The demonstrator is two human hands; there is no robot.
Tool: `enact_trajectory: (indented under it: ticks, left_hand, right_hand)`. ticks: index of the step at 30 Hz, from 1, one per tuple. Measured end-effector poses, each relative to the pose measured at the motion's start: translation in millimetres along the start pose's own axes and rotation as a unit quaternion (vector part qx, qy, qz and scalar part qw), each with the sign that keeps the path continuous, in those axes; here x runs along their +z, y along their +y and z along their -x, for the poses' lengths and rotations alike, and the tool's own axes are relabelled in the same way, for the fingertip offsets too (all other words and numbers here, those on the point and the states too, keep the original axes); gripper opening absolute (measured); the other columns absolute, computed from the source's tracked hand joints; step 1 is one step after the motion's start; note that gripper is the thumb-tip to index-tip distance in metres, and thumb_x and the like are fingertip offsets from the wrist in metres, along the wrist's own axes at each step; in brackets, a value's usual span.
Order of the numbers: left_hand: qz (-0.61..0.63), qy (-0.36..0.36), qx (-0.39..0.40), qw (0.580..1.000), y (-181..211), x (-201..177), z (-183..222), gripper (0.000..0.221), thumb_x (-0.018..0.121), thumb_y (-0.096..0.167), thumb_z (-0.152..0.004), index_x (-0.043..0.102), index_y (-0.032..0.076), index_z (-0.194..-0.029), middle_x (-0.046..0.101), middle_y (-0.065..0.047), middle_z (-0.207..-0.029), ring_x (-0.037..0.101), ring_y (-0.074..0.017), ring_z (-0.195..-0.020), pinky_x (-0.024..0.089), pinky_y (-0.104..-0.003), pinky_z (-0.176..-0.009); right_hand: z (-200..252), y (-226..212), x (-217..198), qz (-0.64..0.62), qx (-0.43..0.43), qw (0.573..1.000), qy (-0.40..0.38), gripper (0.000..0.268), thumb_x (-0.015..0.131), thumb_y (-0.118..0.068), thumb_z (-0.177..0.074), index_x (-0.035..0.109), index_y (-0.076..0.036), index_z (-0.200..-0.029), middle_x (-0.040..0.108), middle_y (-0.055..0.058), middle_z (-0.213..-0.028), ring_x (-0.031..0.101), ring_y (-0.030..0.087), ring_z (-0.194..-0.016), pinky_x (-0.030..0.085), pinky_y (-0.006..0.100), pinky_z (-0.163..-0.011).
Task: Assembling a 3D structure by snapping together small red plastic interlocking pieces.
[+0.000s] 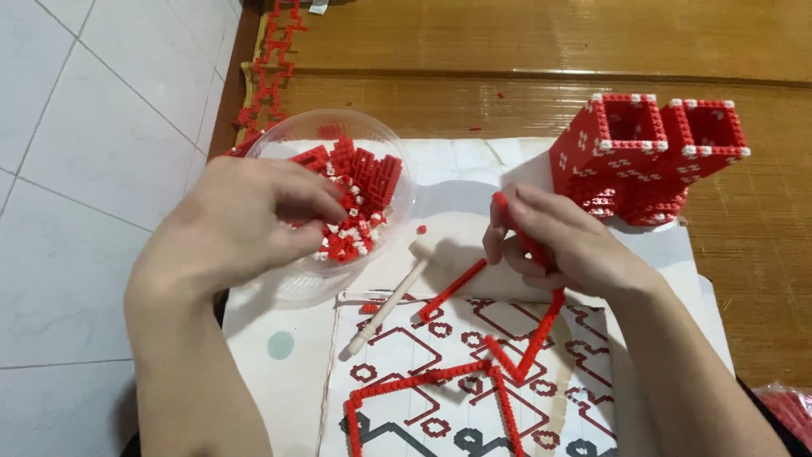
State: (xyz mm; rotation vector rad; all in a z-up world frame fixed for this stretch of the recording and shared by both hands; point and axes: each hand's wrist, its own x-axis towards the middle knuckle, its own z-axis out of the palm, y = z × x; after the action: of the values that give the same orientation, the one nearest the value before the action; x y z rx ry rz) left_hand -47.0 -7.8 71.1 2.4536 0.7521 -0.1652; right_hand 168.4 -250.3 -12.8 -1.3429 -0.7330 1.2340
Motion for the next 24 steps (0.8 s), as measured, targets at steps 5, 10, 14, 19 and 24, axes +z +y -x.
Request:
enact_trajectory:
  ticks: [5,10,14,19,24]
  left_hand:
    - [0.189,0.078,0.426,0.881,26.4,14.1,10.1,0.027,0.075,-0.006,-0.077,0.079,0.007,-0.101,0.079,-0.014,-0.115,0.079,-0.0195,-0.103,0.067,-0.027,-0.09]
    - [0.261,0.13,0.496,0.818,49.2,32.9,5.3,0.027,0.067,-0.02,-0.075,0.074,-0.002,-0.096,0.078,-0.019,-0.097,0.08,-0.0256,-0.091,0.069,-0.029,-0.078]
    - [0.28,0.159,0.477,0.818,60.6,48.1,3.5,0.019,0.066,-0.014,-0.085,0.072,-0.003,-0.099,0.078,-0.015,-0.09,0.081,-0.0191,-0.079,0.069,-0.024,-0.067]
    - [0.43,0.176,0.398,0.791,57.9,62.4,-2.7,0.022,0.081,-0.009,-0.082,0.07,-0.008,-0.102,0.073,-0.027,-0.105,0.079,-0.0297,-0.093,0.071,-0.029,-0.085]
    - [0.408,0.141,0.372,0.822,55.3,64.5,-12.9,0.021,0.081,-0.009,-0.083,0.072,-0.003,-0.101,0.075,-0.022,-0.106,0.078,-0.0249,-0.095,0.069,-0.027,-0.088]
  right_hand:
    - [22.4,-11.3,17.1,0.105,-0.096,0.989,-0.026,0.028,0.054,-0.023,-0.105,0.068,-0.002,-0.095,0.057,0.002,-0.063,0.046,0.008,-0.044,0.036,0.021,-0.035]
    - [34.7,-18.2,27.0,0.077,-0.166,0.983,-0.026,0.024,0.056,-0.012,-0.103,0.071,0.005,-0.112,0.052,0.005,-0.054,0.046,0.009,-0.035,0.033,0.02,-0.029]
    - [35.1,-6.1,21.5,0.05,-0.191,0.98,0.007,0.027,0.064,-0.01,-0.098,0.071,0.004,-0.12,0.056,0.008,-0.061,0.047,0.011,-0.038,0.039,0.022,-0.03]
    - [29.1,-12.2,25.6,-0.083,-0.285,0.932,0.208,0.021,0.061,-0.01,-0.102,0.067,0.007,-0.111,0.06,0.012,-0.07,0.042,0.012,-0.039,0.028,0.022,-0.029]
    - [27.7,-15.3,26.2,-0.093,-0.311,0.898,0.297,0.019,0.062,-0.014,-0.101,0.067,0.004,-0.102,0.058,0.012,-0.066,0.036,0.013,-0.036,0.023,0.024,-0.029]
